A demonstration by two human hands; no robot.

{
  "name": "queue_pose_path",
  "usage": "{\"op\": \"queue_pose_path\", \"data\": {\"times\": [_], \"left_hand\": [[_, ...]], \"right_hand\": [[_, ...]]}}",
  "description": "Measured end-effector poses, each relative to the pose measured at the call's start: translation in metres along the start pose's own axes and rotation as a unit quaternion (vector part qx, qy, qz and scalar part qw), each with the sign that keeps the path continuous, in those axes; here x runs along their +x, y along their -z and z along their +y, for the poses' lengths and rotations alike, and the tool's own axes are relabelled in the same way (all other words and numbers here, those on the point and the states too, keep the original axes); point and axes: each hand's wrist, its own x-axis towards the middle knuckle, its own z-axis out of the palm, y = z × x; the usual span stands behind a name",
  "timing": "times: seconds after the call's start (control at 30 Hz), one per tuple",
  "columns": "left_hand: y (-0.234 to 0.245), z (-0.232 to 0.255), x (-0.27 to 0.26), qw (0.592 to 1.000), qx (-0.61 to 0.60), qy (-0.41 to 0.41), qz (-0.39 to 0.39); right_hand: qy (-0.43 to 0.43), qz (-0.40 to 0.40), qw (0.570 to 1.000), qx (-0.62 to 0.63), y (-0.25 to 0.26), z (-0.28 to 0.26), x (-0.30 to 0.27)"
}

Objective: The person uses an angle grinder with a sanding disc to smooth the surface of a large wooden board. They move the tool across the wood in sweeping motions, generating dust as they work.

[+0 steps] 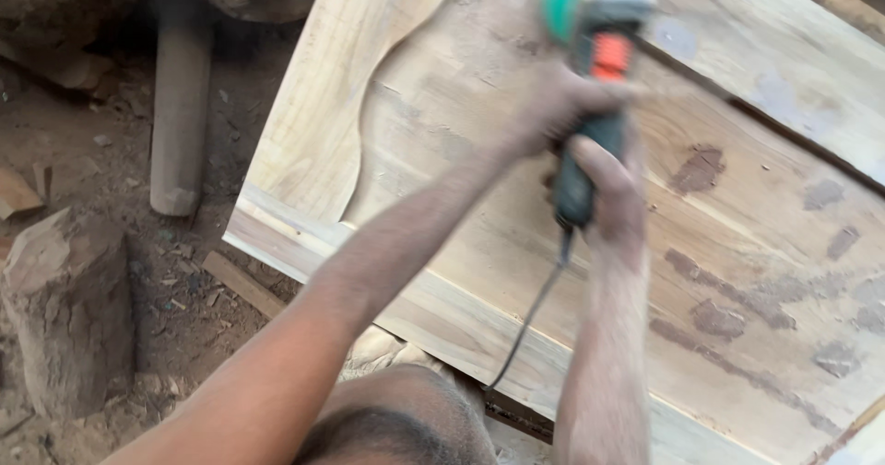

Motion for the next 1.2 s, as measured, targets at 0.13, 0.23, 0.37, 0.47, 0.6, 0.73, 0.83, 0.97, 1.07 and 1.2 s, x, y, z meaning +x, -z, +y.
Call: {"op": "queue_pose_path", "data": {"times": [0.13,0.23,0.37,0.47,0.6,0.73,0.83,0.97,1.07,1.2], "left_hand": [[0.034,0.022,-0.010,0.997,-0.059,-0.047,0.022],[0.018,0.017,-0.012,0.999,-0.038,-0.019,0.034],[-0.050,-0.017,-0.013,0.998,-0.049,-0.022,-0.035],[-0.109,-0.048,-0.016,0.992,-0.033,0.031,-0.115],[-0.179,-0.072,0.001,0.959,0.184,0.118,-0.183],[-0.193,-0.074,0.016,0.968,0.187,0.104,-0.129],[-0.160,-0.065,0.024,0.979,0.152,0.087,-0.108],[-0.086,-0.046,0.030,0.996,0.027,0.041,-0.070],[-0.023,-0.019,0.029,0.999,-0.041,-0.023,-0.021],[0.052,0.026,0.027,0.996,-0.040,-0.059,0.044]], "right_hand": [[-0.009,-0.022,0.999,-0.034,-0.015,0.000,0.019],[0.000,-0.009,0.999,-0.044,-0.006,0.003,0.008],[0.003,0.040,0.999,-0.008,0.031,0.009,-0.037],[0.015,0.113,0.993,0.031,0.065,0.023,-0.075],[0.037,0.202,0.970,0.130,0.112,0.046,-0.104],[0.013,0.184,0.961,0.205,0.134,0.048,-0.098],[0.040,0.126,0.982,0.137,0.116,0.040,-0.080],[-0.003,0.084,0.994,0.070,0.066,0.028,-0.037],[-0.014,0.015,0.999,0.029,0.020,0.020,0.000],[-0.002,-0.070,0.998,-0.004,-0.034,0.008,0.048]]}}
